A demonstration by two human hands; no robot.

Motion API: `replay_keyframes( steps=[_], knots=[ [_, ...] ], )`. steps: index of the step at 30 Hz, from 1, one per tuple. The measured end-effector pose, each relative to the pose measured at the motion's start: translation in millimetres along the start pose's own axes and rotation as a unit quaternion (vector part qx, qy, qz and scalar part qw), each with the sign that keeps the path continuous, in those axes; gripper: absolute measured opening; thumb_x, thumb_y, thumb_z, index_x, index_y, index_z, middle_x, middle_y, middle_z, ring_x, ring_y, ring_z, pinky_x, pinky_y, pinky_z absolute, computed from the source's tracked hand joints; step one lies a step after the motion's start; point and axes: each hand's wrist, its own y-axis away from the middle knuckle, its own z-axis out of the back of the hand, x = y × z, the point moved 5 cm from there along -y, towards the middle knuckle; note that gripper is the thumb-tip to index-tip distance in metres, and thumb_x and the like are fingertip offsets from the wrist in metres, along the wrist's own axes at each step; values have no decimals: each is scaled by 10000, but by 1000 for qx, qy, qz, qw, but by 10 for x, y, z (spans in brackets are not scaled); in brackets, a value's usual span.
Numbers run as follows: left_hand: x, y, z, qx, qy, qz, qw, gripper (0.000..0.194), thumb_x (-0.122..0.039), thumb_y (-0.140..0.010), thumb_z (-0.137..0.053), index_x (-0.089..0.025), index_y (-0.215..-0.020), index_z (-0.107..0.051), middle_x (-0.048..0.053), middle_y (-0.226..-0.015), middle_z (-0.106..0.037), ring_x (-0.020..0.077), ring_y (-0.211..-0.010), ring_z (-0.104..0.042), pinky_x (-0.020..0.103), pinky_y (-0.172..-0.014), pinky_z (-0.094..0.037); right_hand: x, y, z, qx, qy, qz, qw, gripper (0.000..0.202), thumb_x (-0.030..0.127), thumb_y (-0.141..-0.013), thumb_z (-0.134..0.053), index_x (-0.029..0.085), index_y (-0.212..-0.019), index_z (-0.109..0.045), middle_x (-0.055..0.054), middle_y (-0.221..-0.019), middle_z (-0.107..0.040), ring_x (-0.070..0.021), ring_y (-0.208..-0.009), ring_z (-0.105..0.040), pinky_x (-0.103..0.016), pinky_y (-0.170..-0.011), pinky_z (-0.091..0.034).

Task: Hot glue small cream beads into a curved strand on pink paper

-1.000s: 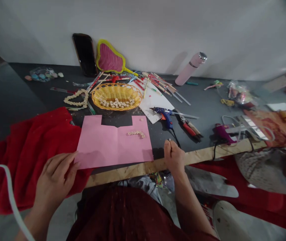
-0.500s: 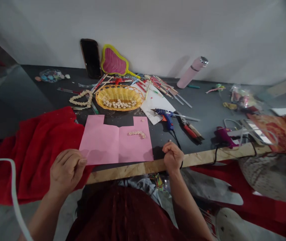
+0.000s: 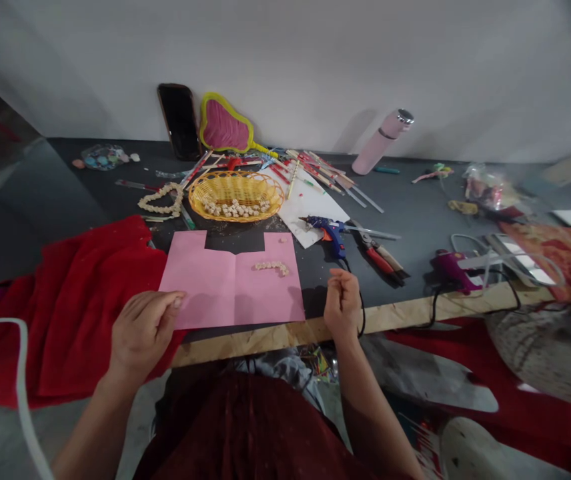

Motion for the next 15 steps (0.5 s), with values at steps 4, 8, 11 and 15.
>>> replay_keyframes(
  steps=[4, 8, 11, 15],
  knots=[
    [23, -115, -40, 19, 6, 9, 1000, 182, -212, -1010, -504, -212, -939, -672, 45, -858, -778, 196, -791, -726, 343, -789, -567, -28, 13, -5, -4, -10, -6, 1000, 209, 284, -997, -445, 199, -1092, -611, -69, -952, -662, -188, -822, -617, -329, -753, -500],
    [75, -282, -61, 18, 19, 18, 999, 259, -284, -1021, -461, -211, -854, -645, 49, -782, -750, 198, -739, -695, 326, -730, -537, -28, 14, -19, 12, -20, -23, 999, 224, 318, -995, -469, 195, -1100, -624, -57, -925, -659, -184, -778, -604, -325, -721, -498],
    [107, -469, -37, 22, 24, 24, 999, 317, -319, -1022, -424, -232, -758, -575, 22, -678, -691, 189, -683, -659, 304, -659, -483, -59, 24, -55, 39, -30, -45, 998, 223, 340, -987, -492, 193, -1082, -630, -47, -897, -657, -173, -731, -589, -315, -688, -493],
    [236, -763, 11, 11, 8, 75, 997, 332, -359, -1008, -419, -237, -716, -522, 15, -659, -651, 180, -624, -594, 302, -587, -396, -116, 39, -90, 53, -44, -66, 995, 225, 360, -979, -517, 195, -1091, -621, -47, -910, -657, -174, -767, -604, -324, -727, -501]
  ],
)
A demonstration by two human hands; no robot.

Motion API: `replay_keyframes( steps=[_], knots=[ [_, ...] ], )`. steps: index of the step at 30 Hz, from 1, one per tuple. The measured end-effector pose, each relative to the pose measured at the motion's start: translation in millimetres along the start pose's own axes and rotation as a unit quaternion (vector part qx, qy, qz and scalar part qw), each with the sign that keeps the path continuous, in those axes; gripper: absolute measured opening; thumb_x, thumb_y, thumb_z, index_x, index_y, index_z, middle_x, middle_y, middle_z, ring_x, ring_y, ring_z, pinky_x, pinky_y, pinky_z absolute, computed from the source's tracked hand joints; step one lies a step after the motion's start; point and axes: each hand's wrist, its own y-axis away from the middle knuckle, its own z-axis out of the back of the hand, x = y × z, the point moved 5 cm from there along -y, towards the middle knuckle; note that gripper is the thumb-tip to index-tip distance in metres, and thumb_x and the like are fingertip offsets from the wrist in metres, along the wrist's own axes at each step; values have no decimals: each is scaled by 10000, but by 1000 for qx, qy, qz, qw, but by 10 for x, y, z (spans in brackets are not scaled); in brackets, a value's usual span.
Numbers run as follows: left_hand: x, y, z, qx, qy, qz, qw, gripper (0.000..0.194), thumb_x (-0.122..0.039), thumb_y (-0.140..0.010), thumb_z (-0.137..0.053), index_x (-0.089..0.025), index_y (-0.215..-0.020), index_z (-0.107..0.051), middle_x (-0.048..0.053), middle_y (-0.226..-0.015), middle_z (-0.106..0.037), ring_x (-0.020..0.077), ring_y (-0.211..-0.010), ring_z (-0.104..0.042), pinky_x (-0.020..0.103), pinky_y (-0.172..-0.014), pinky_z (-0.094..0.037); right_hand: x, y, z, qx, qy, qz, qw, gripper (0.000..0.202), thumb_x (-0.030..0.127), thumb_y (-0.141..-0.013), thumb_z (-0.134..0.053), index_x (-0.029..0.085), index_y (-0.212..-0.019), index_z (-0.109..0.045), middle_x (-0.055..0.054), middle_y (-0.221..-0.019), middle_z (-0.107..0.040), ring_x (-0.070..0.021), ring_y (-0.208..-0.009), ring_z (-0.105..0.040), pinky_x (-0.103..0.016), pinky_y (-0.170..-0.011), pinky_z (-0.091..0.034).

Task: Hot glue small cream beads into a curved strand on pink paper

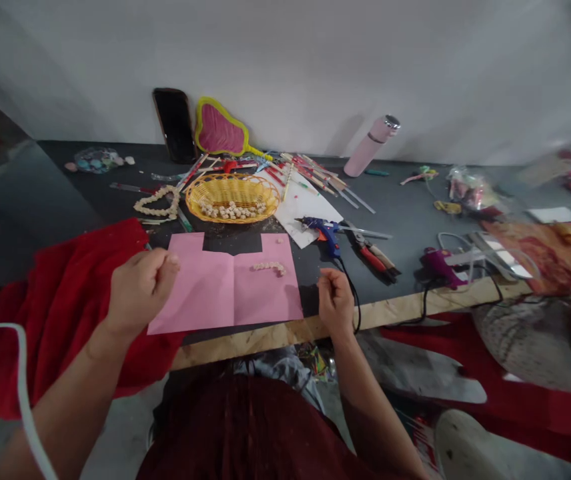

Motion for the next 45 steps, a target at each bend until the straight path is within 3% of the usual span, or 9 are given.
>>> replay_keyframes(
  steps=[5, 8, 14, 18, 23, 28, 31, 40, 45],
  knots=[
    [344, -263, -79, -84, 8, 34, 996, 141, -268, -968, -525, -190, -966, -642, 61, -956, -724, 197, -912, -649, 314, -840, -503, 15, 1, 53, -49, 2, 38, 998, 192, 281, -934, -519, 211, -1081, -621, -61, -977, -648, -197, -882, -617, -365, -821, -511],
    [544, -238, -206, -134, 14, 20, 991, 300, -199, -922, -595, -109, -1207, -627, 139, -1190, -691, 242, -1167, -606, 379, -1005, -517, 32, 10, 102, -63, 7, 68, 996, 169, 197, -879, -497, 217, -948, -650, -82, -1070, -638, -208, -959, -611, -364, -822, -505],
    [545, -111, -306, -157, 35, 2, 987, 337, -202, -947, -602, -74, -1257, -639, 178, -1294, -639, 257, -1268, -575, 442, -1135, -475, 47, 14, 75, -23, -49, 82, 995, 205, 81, -767, -435, 222, -628, -489, 12, -690, -556, -157, -682, -551, -292, -666, -436],
    [440, -112, -280, -160, 42, -11, 986, 305, -199, -940, -615, -88, -1218, -674, 180, -1263, -656, 266, -1226, -600, 445, -1108, -495, 77, 15, 57, -30, -36, 90, 995, 203, 70, -752, -405, 230, -629, -428, 33, -632, -479, -146, -609, -483, -277, -611, -389],
    [404, -104, -289, -147, 54, -20, 988, 296, -191, -935, -613, -93, -1203, -691, 187, -1247, -656, 280, -1189, -611, 463, -1085, -498, 182, 15, 20, -1, 20, 111, 994, 216, 98, -824, -443, 236, -667, -499, 4, -696, -558, -178, -694, -545, -312, -662, -434],
    [398, -98, -302, -141, 58, -31, 988, 263, -191, -933, -619, -99, -1164, -704, 188, -1227, -658, 290, -1159, -619, 478, -1064, -500, 466, 35, -142, 58, 188, 207, 958, 138, 158, -914, -547, 233, -970, -649, -59, -929, -671, -233, -914, -607, -405, -832, -499],
    [405, -96, -308, -142, 58, -34, 988, 239, -192, -931, -622, -124, -1144, -709, 173, -1223, -655, 283, -1141, -622, 473, -1049, -506, 590, 52, -189, 84, 203, 236, 946, 160, 175, -952, -557, 228, -1062, -660, -68, -987, -664, -235, -954, -585, -409, -846, -492],
    [396, -66, -352, -133, 60, -39, 989, 236, -201, -931, -614, -185, -1148, -704, 128, -1261, -637, 265, -1161, -590, 436, -1015, -515, 724, 107, -181, 99, 199, 227, 948, 271, 183, -1022, -449, 225, -787, -578, -45, -872, -654, -211, -874, -546, -387, -828, -445],
    [366, -56, -363, -122, 53, -32, 991, 225, -221, -933, -600, -215, -1132, -705, 96, -1257, -638, 253, -1152, -594, 437, -1001, -527, 769, 226, -290, 148, 232, 253, 928, 188, 191, -980, -559, 240, -1064, -719, -63, -991, -668, -223, -923, -546, -386, -832, -442]
  ],
)
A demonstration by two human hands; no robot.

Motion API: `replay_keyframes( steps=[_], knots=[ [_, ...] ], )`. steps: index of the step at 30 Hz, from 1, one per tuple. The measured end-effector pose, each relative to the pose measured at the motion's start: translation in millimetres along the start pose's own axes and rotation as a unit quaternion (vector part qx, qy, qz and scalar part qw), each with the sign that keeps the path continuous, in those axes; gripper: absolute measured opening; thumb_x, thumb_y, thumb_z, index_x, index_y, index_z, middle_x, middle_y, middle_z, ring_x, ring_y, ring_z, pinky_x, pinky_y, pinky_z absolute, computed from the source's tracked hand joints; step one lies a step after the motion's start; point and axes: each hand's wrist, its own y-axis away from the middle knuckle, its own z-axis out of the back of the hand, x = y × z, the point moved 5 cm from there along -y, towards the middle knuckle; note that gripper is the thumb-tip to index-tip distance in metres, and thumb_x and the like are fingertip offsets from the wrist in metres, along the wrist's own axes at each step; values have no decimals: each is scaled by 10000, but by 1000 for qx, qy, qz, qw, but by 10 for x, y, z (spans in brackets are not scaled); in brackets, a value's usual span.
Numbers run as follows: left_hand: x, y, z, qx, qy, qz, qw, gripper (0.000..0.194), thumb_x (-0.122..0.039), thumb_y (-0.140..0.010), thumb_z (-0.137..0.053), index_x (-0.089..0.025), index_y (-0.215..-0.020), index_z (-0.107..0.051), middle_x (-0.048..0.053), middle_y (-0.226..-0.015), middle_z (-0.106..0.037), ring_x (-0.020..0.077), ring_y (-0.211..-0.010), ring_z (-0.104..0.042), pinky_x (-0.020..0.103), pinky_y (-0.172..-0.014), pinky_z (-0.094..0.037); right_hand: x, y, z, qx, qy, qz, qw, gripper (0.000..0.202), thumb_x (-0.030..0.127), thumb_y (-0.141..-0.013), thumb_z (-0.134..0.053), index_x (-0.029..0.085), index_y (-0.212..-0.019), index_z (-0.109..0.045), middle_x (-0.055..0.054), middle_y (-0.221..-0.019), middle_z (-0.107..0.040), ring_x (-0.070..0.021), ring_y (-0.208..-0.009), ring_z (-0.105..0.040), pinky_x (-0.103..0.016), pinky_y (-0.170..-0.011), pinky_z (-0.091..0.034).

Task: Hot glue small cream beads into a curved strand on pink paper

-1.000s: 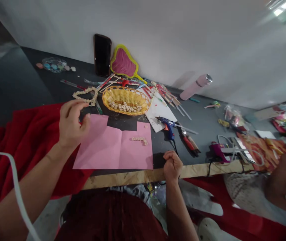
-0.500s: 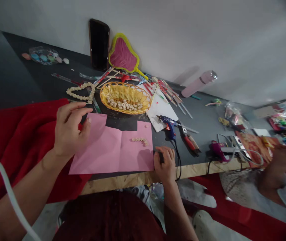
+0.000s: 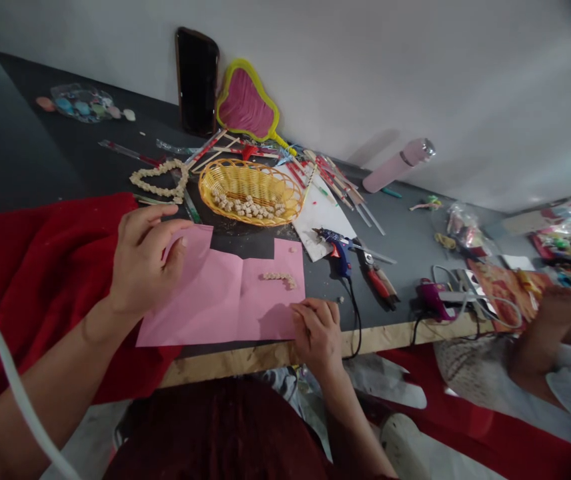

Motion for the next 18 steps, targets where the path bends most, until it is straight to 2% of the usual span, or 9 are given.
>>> replay_keyframes(
  steps=[3, 8, 14, 18],
  knots=[
    [-14, 10, -17, 22, 8, 7, 1000, 232, -206, -930, -599, -205, -1136, -704, 112, -1291, -630, 269, -1192, -583, 457, -1023, -521, -39, 23, -52, 27, 46, -16, 998, 270, 178, -972, -553, 242, -1170, -725, -74, -1020, -655, -238, -941, -529, -396, -824, -428],
    [-22, 14, -30, 34, 12, 10, 999, 199, -222, -938, -581, -228, -1097, -700, 102, -1281, -637, 272, -1175, -597, 496, -1048, -499, -11, -7, -18, 37, 66, -14, 997, 262, 178, -978, -522, 238, -1118, -735, -74, -989, -645, -244, -927, -524, -406, -798, -410],
    [-50, -1, -34, 37, 18, 2, 999, 183, -210, -938, -582, -219, -1078, -700, 100, -1261, -649, 265, -1163, -605, 487, -1042, -494, 443, -130, 66, 27, -26, 77, 996, 209, 267, -1002, -532, 240, -927, -725, -64, -905, -656, -226, -879, -519, -395, -768, -407],
    [-36, 8, -54, 45, 15, 3, 999, 170, -217, -947, -581, -204, -1069, -700, 107, -1260, -654, 261, -1176, -608, 478, -1037, -499, 663, -147, -46, 79, -105, 121, 984, 190, 323, -1009, -562, 261, -1054, -736, -51, -946, -690, -224, -926, -544, -395, -801, -436]
  ],
)
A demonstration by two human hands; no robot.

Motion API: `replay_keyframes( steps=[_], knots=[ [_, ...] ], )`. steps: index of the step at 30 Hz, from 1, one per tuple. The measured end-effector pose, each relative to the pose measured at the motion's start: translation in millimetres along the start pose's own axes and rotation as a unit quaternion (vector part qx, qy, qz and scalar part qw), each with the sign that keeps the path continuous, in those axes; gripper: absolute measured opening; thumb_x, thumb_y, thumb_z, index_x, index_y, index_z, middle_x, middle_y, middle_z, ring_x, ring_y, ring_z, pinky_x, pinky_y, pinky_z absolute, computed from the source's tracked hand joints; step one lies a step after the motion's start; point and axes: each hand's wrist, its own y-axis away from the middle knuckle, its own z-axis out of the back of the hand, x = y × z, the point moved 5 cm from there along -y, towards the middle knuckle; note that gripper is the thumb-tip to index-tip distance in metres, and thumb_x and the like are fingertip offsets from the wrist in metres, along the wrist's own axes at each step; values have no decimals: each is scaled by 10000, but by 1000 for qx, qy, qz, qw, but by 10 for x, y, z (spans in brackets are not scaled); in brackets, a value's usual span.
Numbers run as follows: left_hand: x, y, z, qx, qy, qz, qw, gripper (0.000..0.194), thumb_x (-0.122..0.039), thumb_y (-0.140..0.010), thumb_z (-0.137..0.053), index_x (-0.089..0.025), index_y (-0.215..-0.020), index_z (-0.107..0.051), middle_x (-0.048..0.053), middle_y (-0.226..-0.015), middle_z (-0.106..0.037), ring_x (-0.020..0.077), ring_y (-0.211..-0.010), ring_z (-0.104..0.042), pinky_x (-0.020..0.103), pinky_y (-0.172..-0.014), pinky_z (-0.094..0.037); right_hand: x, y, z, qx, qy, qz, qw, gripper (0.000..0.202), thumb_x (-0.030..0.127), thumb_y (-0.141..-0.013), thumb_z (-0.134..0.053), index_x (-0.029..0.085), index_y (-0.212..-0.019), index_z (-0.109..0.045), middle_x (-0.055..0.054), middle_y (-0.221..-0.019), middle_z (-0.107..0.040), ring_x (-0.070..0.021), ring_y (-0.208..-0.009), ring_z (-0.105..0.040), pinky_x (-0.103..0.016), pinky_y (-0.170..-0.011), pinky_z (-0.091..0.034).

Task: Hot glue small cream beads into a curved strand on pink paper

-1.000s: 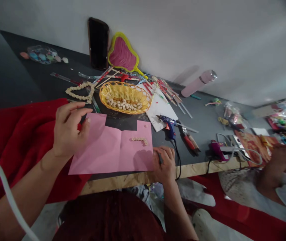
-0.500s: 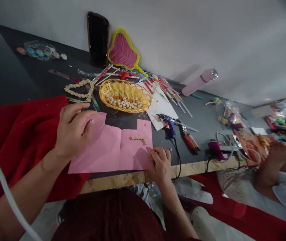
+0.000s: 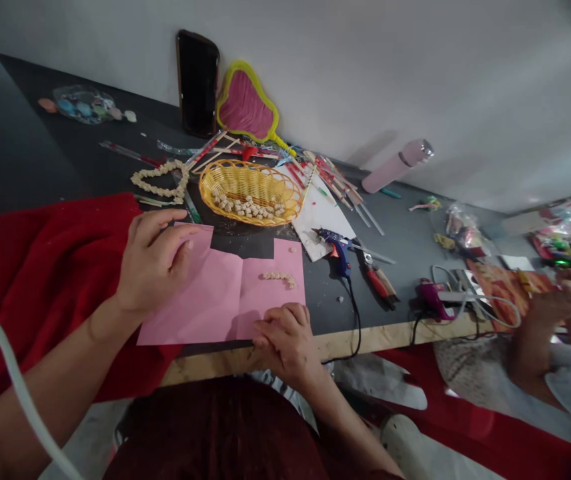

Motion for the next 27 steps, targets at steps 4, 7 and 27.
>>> replay_keyframes(
  steps=[4, 7, 27],
  knots=[
    [13, 11, -11, 0, -6, -11, 1000, 184, -220, -953, -578, -204, -1088, -701, 113, -1256, -657, 262, -1171, -610, 468, -1023, -506, -204, -101, -2, 35, -12, -9, 999, 223, 350, -978, -617, 316, -1166, -733, -53, -1095, -704, -249, -1046, -577, -438, -902, -472],
    [19, 6, -11, -3, -3, -6, 1000, 212, -217, -936, -577, -231, -1102, -707, 108, -1257, -662, 278, -1159, -621, 487, -1013, -513, -544, -377, 226, 19, 21, -41, 999, 230, 329, -975, -598, 310, -1154, -742, -82, -1114, -699, -268, -1074, -599, -476, -951, -487],
    [80, 20, -120, -6, 22, -3, 1000, 223, -178, -919, -552, -242, -1070, -703, 90, -1227, -673, 256, -1124, -626, 461, -1006, -509, -1430, -2437, -271, 179, 139, -149, 963, 319, 236, -992, -461, 136, -1010, -764, -144, -1061, -764, -257, -972, -681, -339, -845, -484]
  ],
)
